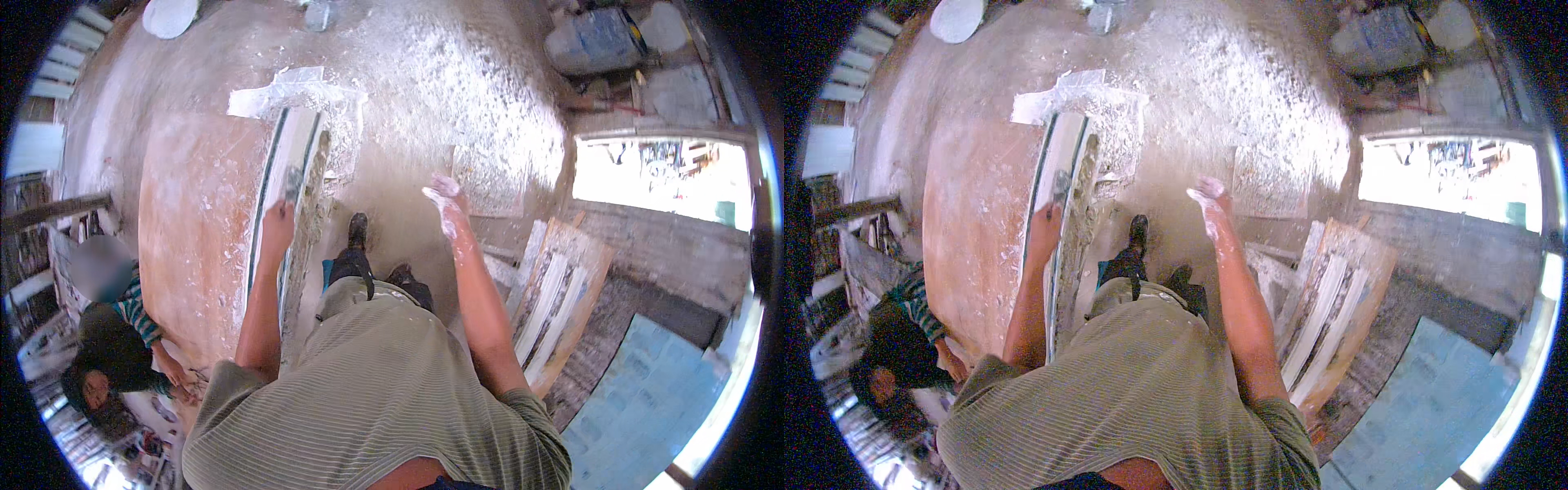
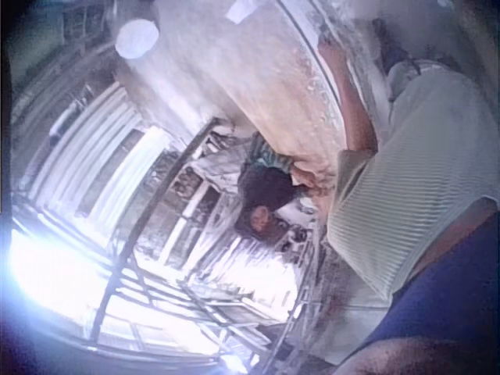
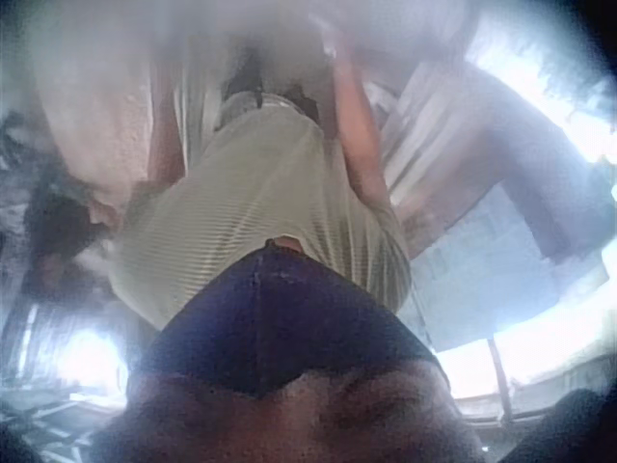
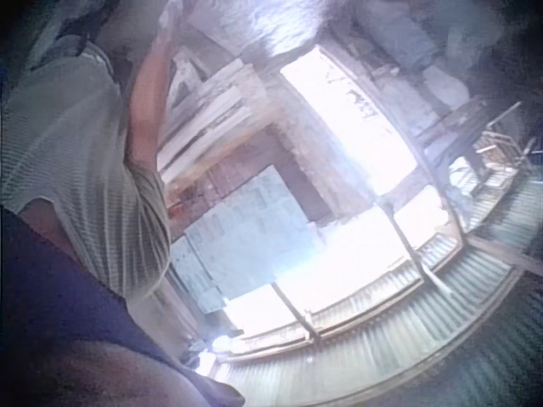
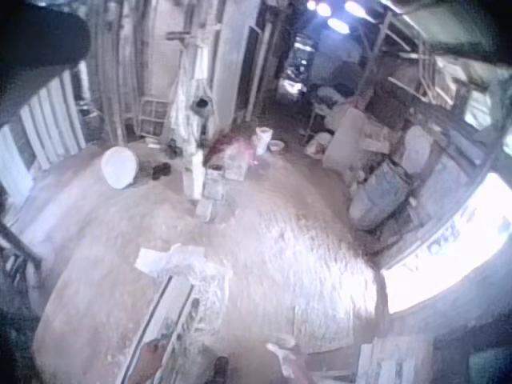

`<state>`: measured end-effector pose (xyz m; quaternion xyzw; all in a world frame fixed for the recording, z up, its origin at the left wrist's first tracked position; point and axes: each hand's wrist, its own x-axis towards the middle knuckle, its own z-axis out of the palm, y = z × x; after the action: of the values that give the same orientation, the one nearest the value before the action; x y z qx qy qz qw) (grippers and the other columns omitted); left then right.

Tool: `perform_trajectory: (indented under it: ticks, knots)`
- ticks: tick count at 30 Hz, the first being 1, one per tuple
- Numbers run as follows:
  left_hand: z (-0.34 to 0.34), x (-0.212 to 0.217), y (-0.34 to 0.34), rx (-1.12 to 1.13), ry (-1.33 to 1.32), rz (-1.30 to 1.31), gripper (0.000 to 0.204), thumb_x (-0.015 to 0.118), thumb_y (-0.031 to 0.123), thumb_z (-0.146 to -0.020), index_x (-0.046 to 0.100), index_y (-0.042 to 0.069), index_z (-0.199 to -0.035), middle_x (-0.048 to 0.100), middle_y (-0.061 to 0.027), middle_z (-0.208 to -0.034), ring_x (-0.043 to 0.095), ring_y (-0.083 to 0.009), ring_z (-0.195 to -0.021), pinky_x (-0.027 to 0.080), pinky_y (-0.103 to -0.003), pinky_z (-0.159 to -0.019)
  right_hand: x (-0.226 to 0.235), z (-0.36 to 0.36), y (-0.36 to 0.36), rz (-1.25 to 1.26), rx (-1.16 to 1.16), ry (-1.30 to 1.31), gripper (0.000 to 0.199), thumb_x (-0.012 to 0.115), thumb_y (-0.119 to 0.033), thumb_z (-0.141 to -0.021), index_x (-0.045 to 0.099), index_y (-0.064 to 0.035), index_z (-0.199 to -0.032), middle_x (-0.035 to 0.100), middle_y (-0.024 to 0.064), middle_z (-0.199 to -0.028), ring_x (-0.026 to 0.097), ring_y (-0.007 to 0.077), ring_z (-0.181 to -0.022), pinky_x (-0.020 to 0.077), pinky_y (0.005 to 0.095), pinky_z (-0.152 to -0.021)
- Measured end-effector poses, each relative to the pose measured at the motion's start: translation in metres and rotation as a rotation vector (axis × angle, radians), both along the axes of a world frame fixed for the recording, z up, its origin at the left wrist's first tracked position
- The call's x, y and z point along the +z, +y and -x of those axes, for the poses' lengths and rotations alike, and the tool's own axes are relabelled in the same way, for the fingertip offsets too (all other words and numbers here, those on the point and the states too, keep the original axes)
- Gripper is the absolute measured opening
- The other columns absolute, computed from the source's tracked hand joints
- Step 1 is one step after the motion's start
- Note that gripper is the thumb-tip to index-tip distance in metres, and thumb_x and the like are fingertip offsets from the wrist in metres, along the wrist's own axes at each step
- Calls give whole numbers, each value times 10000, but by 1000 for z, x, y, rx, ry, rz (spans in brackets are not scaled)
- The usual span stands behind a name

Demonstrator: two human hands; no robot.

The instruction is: The person applies a white adhesive along the edge of a large wooden panel using a small tool. They repeatedly smooth the bead of glue with their fingers to ensure even coverage along the seam.

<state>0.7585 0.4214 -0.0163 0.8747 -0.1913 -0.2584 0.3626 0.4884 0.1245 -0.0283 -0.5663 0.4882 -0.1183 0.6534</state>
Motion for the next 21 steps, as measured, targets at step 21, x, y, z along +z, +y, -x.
perform_trajectory:
  ticks: [21]
  knots:
    - [63, 37, -55, 1202, 278, 646, 432, 640, -38, -826, 588, 53, -1245, 565, -55, -1050, 576, -120, -846, 494, -265, -785, 57, -315, -47, 905, 1775, -316, 280, 636, -185, -873, 605, -71, -1126, 625, 123, -1037, 647, 293, -861, 551, 397, -719]
